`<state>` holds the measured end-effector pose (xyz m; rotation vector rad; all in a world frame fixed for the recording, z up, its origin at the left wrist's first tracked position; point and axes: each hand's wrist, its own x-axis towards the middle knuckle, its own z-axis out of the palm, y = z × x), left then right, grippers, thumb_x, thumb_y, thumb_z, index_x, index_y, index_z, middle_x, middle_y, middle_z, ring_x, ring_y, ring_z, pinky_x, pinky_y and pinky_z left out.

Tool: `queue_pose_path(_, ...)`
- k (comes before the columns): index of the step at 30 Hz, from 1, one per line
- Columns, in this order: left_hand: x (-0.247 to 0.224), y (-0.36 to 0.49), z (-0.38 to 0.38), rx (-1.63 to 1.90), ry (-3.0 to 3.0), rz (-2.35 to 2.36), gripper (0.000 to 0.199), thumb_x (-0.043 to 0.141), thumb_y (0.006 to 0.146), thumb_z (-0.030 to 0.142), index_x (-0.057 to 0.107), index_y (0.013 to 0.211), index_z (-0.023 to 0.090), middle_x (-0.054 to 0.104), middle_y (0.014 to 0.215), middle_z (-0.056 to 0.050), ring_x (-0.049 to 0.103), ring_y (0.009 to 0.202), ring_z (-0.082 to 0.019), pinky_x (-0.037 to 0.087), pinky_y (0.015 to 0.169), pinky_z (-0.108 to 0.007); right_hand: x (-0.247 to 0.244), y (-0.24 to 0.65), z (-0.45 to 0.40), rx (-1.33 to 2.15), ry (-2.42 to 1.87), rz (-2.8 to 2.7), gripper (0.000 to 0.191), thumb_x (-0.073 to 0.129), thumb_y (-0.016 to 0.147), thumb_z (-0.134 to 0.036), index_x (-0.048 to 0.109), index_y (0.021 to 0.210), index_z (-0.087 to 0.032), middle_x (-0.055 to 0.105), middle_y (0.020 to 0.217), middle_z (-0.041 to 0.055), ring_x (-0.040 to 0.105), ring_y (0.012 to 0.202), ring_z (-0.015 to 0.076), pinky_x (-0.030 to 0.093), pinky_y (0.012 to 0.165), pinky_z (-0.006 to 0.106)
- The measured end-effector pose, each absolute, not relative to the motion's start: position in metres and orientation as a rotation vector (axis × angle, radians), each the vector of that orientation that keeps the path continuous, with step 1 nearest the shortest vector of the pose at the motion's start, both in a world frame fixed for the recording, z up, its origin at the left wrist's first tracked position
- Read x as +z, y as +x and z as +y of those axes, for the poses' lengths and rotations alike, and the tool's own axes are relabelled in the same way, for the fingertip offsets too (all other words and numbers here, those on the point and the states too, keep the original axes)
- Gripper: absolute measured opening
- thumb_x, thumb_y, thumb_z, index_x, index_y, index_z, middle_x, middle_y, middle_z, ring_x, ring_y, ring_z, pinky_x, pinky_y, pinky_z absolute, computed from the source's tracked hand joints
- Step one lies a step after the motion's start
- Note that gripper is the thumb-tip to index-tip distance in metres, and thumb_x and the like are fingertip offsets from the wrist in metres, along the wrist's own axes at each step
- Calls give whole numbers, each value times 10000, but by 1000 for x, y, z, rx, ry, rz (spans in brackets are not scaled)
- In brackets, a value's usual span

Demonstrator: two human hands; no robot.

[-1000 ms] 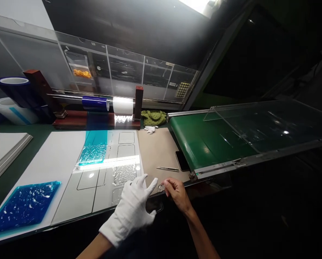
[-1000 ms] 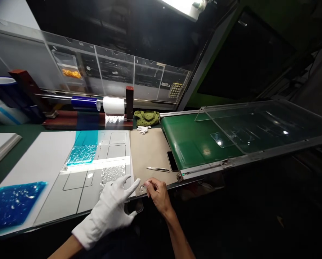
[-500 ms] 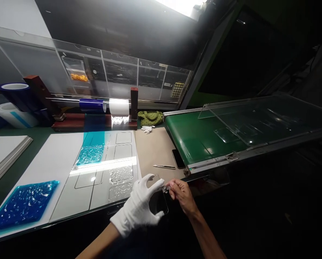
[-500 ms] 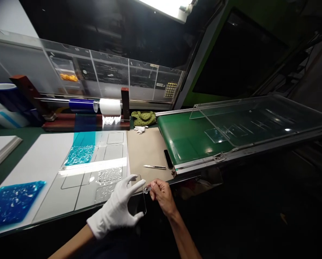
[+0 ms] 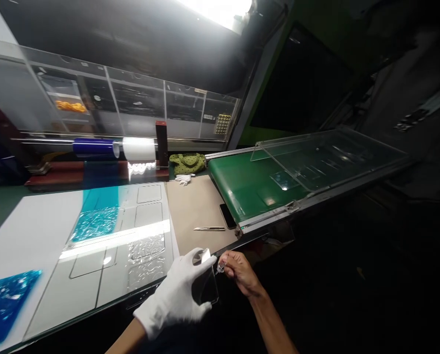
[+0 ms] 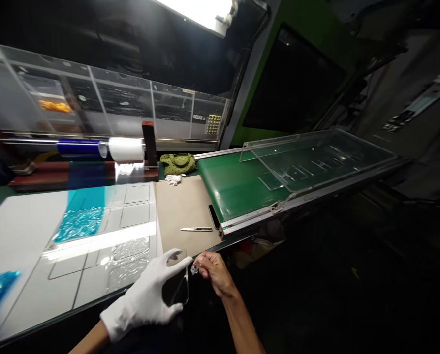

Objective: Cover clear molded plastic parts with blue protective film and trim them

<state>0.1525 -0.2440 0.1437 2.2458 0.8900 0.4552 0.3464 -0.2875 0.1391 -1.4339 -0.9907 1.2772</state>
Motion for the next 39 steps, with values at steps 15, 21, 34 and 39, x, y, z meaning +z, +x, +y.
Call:
queue_pose_path(15, 79, 108, -243, 770, 430, 792, 702, 532, 784, 545, 172, 1387, 521, 231, 1523, 42, 190, 1393, -334, 191, 1067, -644, 55, 508, -335, 595, -1757, -224, 642, 456, 711, -699, 450, 1174, -255, 633, 740, 11, 635, 611, 153, 449, 500, 231)
queue_pose_path(21, 99, 85, -262, 768, 277, 637, 615, 492, 858, 388, 197, 1385, 506, 216, 1534, 78, 156, 1407, -311, 242, 1068, -638, 56, 528, -328, 576, -2018, -342, 531, 404, 772, -614, 537, 1013, -160, 596, 574, 19, 539, 420, 137, 364, 397, 218)
queue_pose_path(34, 122, 47, -273, 873, 293, 658, 555, 384, 865, 546, 298, 1395, 407, 142, 1555, 48, 27, 1428, -288, 220, 1080, -615, 29, 335, -153, 645, -2171, -1615, 218, 593, 803, -171, 632, 1012, -221, 616, 1127, 89, 520, 1087, 211, 387, 881, 293)
queue_pose_path(39, 124, 25, -268, 897, 652, 878, 700, 429, 813, 611, 223, 1433, 361, 164, 1547, -27, 168, 1406, -304, 304, 1076, -536, 35, 344, -125, 644, -2138, -1841, 51, 573, 806, -143, 584, 842, -177, 594, 990, 100, 515, 1002, 207, 375, 824, 289)
